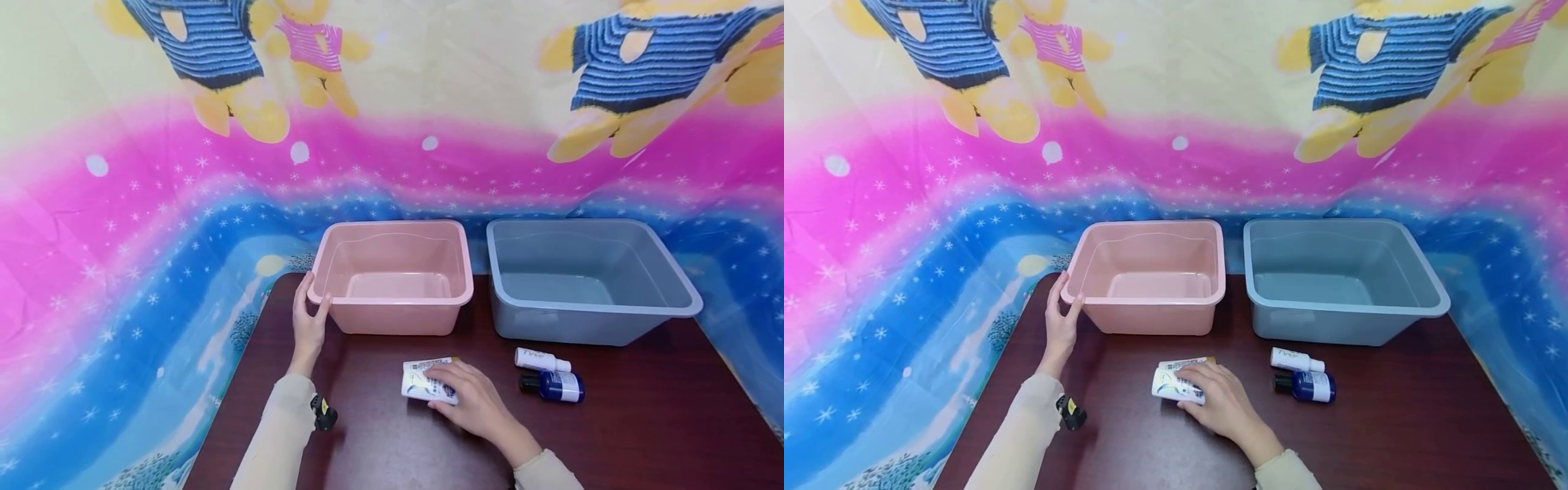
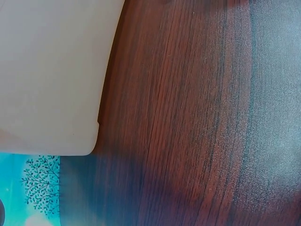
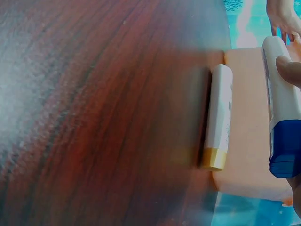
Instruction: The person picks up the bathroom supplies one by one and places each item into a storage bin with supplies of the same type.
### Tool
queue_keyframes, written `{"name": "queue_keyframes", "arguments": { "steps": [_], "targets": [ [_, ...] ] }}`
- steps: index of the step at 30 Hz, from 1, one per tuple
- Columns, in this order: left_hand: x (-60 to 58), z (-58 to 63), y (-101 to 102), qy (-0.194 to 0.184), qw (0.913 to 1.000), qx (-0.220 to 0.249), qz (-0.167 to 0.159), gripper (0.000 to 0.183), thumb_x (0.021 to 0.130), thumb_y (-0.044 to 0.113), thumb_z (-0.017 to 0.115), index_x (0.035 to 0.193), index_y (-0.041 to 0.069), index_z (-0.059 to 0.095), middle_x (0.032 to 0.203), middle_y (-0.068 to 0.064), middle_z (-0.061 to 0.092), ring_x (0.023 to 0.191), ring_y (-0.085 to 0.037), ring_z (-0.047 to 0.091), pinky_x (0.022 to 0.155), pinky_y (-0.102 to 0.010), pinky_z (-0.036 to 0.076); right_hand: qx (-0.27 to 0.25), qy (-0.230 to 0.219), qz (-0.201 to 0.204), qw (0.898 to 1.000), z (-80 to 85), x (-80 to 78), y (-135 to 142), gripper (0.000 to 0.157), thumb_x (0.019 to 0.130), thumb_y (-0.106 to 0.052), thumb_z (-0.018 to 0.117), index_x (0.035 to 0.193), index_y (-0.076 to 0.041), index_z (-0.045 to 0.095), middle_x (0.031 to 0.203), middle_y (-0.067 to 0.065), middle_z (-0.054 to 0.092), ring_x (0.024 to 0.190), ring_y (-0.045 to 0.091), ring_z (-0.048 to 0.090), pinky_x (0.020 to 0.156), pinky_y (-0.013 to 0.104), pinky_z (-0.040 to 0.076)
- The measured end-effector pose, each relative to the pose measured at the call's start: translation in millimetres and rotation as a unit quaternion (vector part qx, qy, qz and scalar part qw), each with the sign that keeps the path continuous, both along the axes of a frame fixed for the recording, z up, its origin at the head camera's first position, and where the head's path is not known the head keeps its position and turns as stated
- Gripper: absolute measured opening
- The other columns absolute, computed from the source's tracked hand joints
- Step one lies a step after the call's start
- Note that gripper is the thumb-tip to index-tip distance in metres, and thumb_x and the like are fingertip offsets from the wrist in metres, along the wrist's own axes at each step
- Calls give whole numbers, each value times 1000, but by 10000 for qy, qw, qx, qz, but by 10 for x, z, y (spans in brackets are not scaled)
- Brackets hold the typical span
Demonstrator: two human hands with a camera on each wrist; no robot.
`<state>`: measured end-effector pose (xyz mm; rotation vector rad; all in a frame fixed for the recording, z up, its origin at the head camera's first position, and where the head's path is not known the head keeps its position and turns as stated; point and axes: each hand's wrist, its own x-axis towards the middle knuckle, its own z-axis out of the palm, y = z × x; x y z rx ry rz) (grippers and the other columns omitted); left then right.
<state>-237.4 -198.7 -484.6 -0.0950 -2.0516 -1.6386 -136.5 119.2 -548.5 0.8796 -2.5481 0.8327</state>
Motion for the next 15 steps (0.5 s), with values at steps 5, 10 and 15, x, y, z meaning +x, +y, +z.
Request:
{"name": "queue_keyframes", "arguments": {
  "steps": [5,10,15],
  "targets": [
    [-5,1,0,-22,10000,-3,30,57,93,3,65,145,-6,43,152,-22,39,142,-32,33,117,-48,20,26,150,39,9999,56,-24,-14,52,71,-32,89,119,-20,71,119,-5,68,110,18,62,96,42,49],
    [-94,-123,-35,-14,10000,89,25,58,93,4,64,146,-5,42,153,-21,38,142,-33,31,117,-51,19,-76,296,139,9994,121,-56,-33,52,70,-30,90,117,-20,71,117,-8,67,104,9,61,87,35,51],
    [-198,-310,-91,-53,9999,101,127,59,94,9,65,148,4,44,154,-11,40,143,-25,32,118,-47,19,-50,417,149,9990,173,-85,-49,54,67,-27,92,117,-19,71,115,-9,67,100,8,60,84,34,50]
  ]
}}
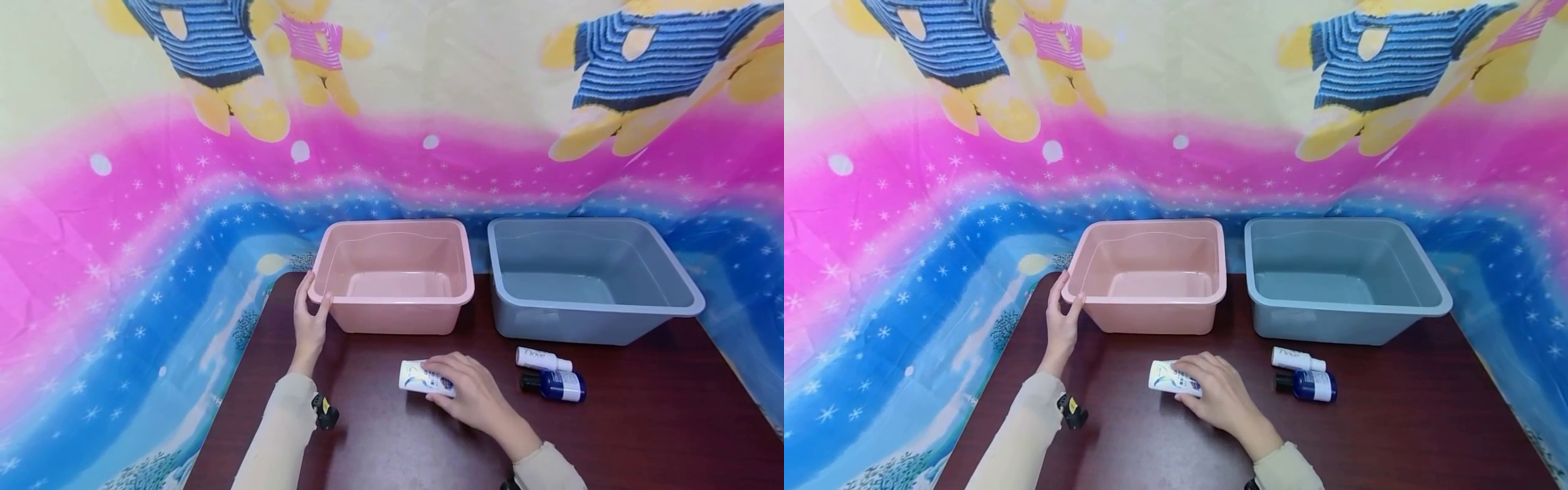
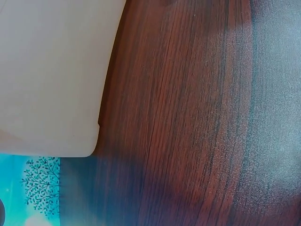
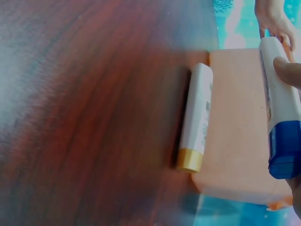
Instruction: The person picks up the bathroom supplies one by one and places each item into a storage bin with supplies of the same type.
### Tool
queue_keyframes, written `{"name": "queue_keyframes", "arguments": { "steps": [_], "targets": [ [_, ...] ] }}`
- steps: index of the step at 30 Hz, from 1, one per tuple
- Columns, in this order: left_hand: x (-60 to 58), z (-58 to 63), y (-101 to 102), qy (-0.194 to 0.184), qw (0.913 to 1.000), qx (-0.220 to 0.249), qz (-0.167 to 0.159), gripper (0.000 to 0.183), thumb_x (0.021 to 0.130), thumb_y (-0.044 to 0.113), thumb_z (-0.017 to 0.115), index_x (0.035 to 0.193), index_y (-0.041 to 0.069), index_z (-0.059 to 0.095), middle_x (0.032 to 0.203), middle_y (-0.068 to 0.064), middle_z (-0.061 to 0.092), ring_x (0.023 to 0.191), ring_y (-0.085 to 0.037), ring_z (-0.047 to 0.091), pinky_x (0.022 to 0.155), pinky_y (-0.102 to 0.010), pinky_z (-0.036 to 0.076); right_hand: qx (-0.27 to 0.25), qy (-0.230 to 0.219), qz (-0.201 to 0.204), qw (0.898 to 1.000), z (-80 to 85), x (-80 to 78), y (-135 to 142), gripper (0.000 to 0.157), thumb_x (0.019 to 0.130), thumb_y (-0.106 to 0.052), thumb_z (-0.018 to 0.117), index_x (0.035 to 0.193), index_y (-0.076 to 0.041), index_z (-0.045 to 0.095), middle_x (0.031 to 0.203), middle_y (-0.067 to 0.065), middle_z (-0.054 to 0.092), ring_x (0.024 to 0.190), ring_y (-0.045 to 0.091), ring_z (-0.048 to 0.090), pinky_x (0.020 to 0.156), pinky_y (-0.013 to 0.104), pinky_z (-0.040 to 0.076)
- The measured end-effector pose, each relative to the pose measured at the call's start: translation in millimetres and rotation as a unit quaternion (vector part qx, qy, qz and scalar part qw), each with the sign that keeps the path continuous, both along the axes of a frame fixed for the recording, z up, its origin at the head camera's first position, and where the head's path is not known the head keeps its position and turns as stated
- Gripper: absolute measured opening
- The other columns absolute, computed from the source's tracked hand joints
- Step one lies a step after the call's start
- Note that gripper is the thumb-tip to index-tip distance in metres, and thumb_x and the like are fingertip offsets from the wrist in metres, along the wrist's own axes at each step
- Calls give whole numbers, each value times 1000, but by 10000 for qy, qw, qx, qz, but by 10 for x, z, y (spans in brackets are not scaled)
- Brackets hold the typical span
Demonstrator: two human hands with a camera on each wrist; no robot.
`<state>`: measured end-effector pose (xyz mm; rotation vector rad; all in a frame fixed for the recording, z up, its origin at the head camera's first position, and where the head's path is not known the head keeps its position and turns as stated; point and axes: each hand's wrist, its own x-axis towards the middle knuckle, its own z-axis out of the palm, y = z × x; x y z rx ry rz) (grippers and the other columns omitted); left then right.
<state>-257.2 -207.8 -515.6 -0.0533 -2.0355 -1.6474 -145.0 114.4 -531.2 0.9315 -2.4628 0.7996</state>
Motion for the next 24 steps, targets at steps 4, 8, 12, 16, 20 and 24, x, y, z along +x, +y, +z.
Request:
{"name": "queue_keyframes", "arguments": {
  "steps": [4,8,12,16,20,24],
  "targets": [
    [-14,-35,-5,103,9999,61,22,58,94,11,67,148,8,46,153,-8,41,142,-22,34,118,-43,20,-14,0,9,10000,50,-21,-6,53,68,-27,91,117,-19,71,115,-9,67,101,8,59,84,34,50],
    [-12,-29,-1,119,9999,35,25,58,94,14,67,148,9,46,153,-7,42,142,-22,34,117,-43,20,55,-21,25,10000,92,-37,-11,51,70,-29,90,117,-19,71,116,-9,66,102,8,59,85,34,50],
    [-15,-22,5,47,10000,-10,26,58,94,11,66,149,10,45,154,-8,41,142,-21,33,118,-44,20,195,-69,-20,9998,131,-48,-18,51,72,-30,89,118,-20,70,117,-9,65,103,8,59,88,35,50],
    [-21,-22,9,-25,10000,9,27,60,94,6,65,150,9,43,154,-8,40,143,-21,33,118,-45,19,308,-122,-37,9994,168,-55,-19,51,73,-30,88,120,-20,70,119,-8,65,105,9,58,89,35,49],
    [5,16,22,-35,10000,42,-66,60,95,6,64,150,4,41,155,-11,38,144,-26,31,118,-48,18,381,-69,-42,9992,208,-61,-4,51,74,-32,87,121,-21,70,119,-8,65,105,9,58,89,35,50],
    [114,176,66,5,9999,30,-110,58,95,8,64,148,-2,42,154,-18,38,143,-30,31,118,-49,18,363,125,20,9993,242,-86,-2,50,74,-30,87,120,-20,71,118,-7,65,105,10,59,89,35,50]
  ]
}}
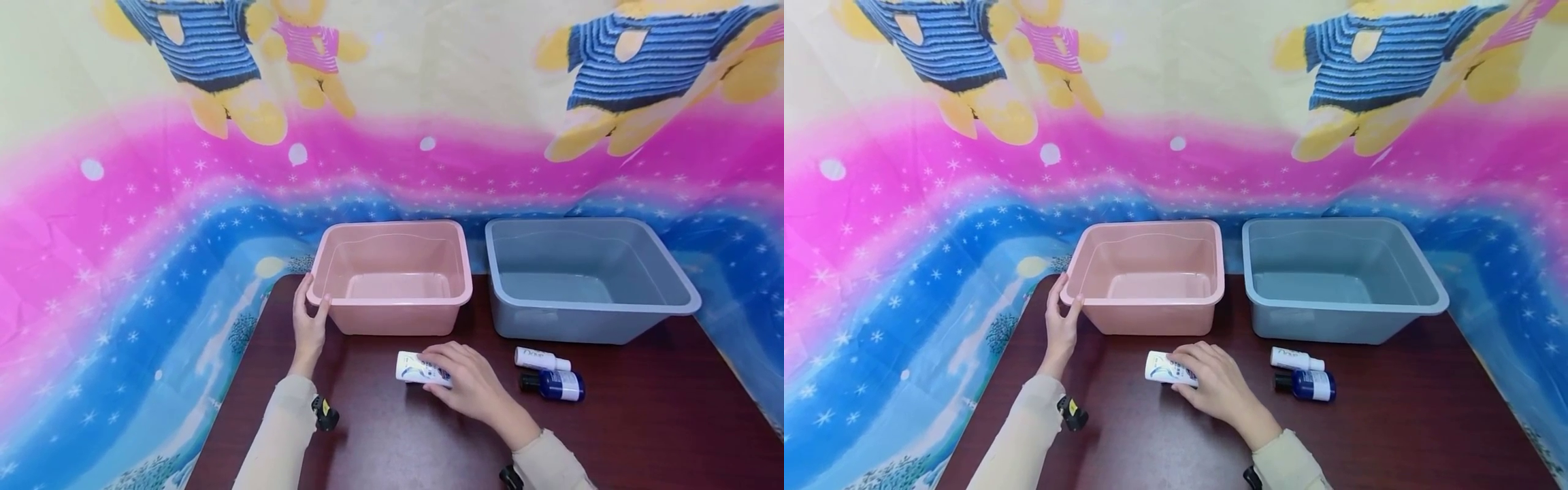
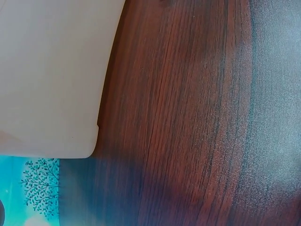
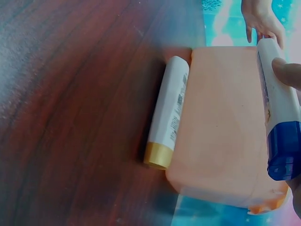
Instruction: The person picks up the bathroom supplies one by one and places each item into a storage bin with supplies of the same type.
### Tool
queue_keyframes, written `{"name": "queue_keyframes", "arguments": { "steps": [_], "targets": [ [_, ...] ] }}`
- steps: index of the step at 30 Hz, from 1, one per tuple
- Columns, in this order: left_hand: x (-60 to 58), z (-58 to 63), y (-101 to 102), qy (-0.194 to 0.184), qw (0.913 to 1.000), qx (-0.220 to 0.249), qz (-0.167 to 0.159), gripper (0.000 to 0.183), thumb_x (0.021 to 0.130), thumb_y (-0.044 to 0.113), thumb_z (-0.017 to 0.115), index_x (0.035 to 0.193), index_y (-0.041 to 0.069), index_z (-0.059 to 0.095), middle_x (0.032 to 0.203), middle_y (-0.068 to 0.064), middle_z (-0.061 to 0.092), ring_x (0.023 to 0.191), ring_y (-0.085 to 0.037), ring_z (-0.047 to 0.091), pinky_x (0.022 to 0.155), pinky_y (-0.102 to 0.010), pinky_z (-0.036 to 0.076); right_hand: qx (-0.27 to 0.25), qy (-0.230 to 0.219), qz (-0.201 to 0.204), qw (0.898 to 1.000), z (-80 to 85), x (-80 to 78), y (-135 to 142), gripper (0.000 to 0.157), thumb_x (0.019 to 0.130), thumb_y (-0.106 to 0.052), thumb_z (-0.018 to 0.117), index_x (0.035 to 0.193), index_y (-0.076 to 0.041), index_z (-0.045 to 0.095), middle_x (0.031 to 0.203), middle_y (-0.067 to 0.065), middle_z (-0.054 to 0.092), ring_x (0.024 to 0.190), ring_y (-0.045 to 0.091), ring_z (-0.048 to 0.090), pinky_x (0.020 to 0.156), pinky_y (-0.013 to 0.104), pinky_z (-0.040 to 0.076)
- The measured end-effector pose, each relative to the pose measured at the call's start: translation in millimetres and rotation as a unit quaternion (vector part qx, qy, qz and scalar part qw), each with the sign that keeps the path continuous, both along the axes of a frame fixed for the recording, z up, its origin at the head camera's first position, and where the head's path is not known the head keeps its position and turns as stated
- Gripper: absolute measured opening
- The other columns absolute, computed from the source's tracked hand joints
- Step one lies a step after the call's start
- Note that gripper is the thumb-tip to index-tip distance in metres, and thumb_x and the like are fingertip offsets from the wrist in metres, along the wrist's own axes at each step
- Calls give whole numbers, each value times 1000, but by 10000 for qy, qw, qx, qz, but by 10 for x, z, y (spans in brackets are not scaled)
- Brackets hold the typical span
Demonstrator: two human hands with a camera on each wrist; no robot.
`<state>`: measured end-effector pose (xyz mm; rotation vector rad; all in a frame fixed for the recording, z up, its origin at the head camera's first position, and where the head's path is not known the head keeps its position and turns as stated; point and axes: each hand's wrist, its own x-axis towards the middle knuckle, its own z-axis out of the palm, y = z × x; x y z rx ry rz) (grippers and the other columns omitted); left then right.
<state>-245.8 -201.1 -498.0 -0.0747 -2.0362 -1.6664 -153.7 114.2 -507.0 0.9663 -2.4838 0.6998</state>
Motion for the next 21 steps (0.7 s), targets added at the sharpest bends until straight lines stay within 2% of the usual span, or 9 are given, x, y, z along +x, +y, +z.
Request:
{"name": "queue_keyframes", "arguments": {
  "steps": [3,7,8,11,14,15,21],
  "targets": [
    [69,101,33,-22,10000,-33,16,58,94,8,64,146,-4,42,153,-20,38,143,-31,32,117,-48,20,-17,183,71,9998,24,-29,-8,50,72,-28,88,118,-18,71,117,-6,66,104,11,59,89,35,49],
    [76,109,52,13,10000,-6,-7,57,94,5,63,146,-5,42,152,-21,38,143,-31,31,118,-47,19,47,333,123,9994,78,-59,-2,50,72,-28,88,118,-17,71,116,-4,66,103,12,60,90,36,49],
    [48,62,40,10,10000,-10,12,57,94,4,63,147,-3,42,153,-18,39,143,-29,31,118,-47,18,81,335,124,9993,92,-65,1,49,73,-29,87,118,-17,71,117,-4,66,103,13,60,90,36,49],
    [46,50,44,31,10000,-4,-1,57,95,5,62,147,-3,42,153,-20,37,143,-30,31,118,-49,17,117,330,122,9993,129,-80,4,48,74,-28,86,118,-16,71,117,-4,66,103,13,60,90,36,49],
    [55,58,47,68,10000,-33,12,57,95,7,62,147,-3,42,153,-22,37,143,-31,30,118,-50,16,136,351,120,9992,165,-97,-2,47,74,-28,85,117,-16,71,117,-4,66,103,13,60,89,36,49],
    [84,104,61,92,10000,-38,-3,56,95,8,62,146,-5,42,152,-25,36,143,-33,30,118,-51,16,132,365,129,9992,178,-102,-4,47,74,-28,85,117,-16,71,116,-4,67,103,14,60,89,36,50],
    [97,120,64,55,9999,-77,64,56,96,8,62,146,-5,42,153,-23,37,143,-31,30,118,-49,16,205,291,187,9992,279,-130,-2,47,76,-30,84,119,-16,71,116,-3,67,103,14,60,88,35,50]
  ]
}}
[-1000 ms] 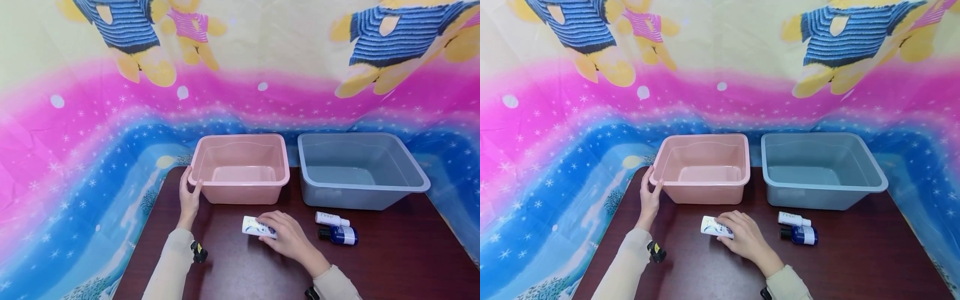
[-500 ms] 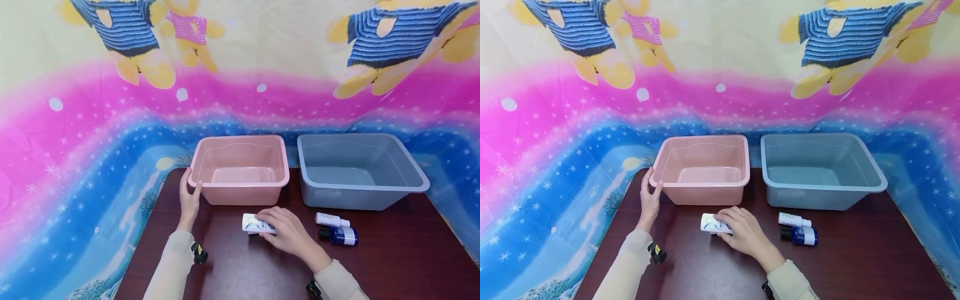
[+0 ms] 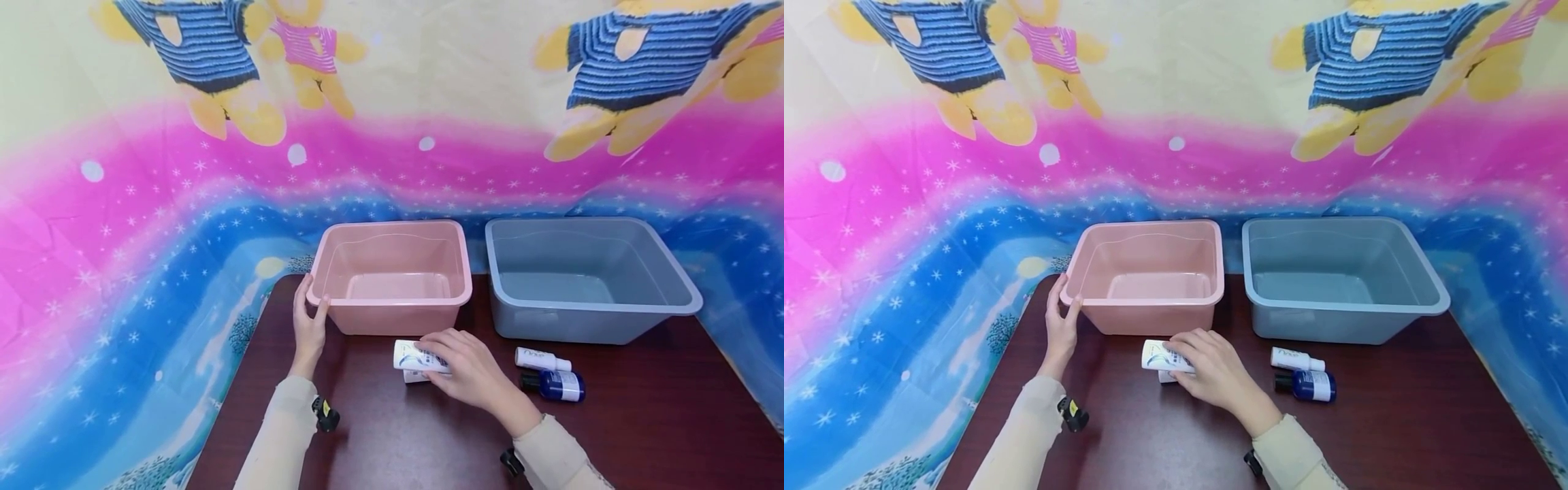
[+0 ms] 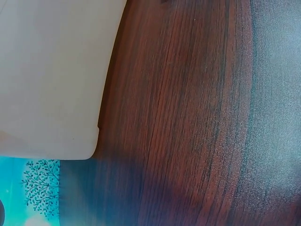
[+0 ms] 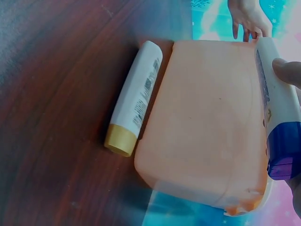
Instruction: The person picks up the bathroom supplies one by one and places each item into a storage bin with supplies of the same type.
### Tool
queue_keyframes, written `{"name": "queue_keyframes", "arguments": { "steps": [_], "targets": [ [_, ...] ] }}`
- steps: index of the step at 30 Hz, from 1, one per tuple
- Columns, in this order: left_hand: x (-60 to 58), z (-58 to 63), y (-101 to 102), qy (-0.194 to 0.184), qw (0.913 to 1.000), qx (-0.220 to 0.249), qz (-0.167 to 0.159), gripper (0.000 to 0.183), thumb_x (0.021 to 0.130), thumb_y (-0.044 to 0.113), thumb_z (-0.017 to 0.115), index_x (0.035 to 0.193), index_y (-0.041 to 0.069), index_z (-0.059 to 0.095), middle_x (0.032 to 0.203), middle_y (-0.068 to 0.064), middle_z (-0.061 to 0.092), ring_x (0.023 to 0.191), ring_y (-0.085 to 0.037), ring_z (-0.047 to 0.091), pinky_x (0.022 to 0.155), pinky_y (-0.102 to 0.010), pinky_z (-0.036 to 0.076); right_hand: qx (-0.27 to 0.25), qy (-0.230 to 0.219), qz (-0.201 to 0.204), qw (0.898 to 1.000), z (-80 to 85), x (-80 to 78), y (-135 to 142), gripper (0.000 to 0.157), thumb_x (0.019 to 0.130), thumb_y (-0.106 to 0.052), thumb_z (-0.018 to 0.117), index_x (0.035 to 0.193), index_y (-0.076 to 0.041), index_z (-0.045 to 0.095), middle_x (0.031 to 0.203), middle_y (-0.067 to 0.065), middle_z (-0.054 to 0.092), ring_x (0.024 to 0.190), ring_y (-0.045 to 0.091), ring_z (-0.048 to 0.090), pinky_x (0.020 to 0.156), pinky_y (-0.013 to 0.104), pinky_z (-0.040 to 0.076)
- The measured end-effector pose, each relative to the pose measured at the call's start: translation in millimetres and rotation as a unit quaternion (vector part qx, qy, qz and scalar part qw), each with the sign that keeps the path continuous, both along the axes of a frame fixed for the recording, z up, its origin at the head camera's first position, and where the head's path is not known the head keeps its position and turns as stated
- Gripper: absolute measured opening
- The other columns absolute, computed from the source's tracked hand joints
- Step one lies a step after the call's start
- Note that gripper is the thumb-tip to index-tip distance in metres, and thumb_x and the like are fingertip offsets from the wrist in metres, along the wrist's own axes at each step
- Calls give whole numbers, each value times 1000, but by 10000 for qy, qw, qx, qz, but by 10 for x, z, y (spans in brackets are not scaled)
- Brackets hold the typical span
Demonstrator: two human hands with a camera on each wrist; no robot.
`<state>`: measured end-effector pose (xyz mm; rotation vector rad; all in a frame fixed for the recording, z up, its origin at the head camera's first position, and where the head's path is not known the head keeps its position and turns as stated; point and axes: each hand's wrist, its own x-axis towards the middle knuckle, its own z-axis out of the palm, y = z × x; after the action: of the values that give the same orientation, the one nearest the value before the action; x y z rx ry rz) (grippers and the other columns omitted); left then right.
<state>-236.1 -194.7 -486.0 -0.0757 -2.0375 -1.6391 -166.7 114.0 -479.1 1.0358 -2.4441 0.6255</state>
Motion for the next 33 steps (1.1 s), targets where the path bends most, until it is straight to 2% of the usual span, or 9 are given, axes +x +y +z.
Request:
{"name": "queue_keyframes", "arguments": {
  "steps": [12,21,27,33],
  "targets": [
    [-15,-30,-8,15,10000,-7,19,55,95,6,61,146,-5,43,153,-18,39,143,-31,31,118,-49,17,94,121,23,9999,101,-66,26,47,77,-30,84,120,-17,70,117,-3,67,104,13,60,88,34,51],
    [-13,-7,-3,14,10000,-25,37,55,95,4,61,146,-5,42,153,-18,39,143,-29,32,118,-47,18,-2,311,111,9995,191,-121,17,49,76,-30,85,119,-14,70,117,-1,67,104,15,60,86,35,51],
    [10,17,0,1,10000,-9,-13,56,96,6,61,147,-5,41,153,-20,38,143,-31,31,118,-51,17,-2,220,97,9997,257,-151,22,48,78,-32,84,121,-15,70,119,-1,67,107,15,60,89,36,51],
    [12,17,0,-124,9999,3,-24,56,96,6,60,147,-4,40,154,-19,37,143,-32,31,118,-52,16,-108,350,224,9991,311,-186,12,48,78,-30,84,121,-13,70,120,1,67,110,18,61,93,39,50]
  ]
}}
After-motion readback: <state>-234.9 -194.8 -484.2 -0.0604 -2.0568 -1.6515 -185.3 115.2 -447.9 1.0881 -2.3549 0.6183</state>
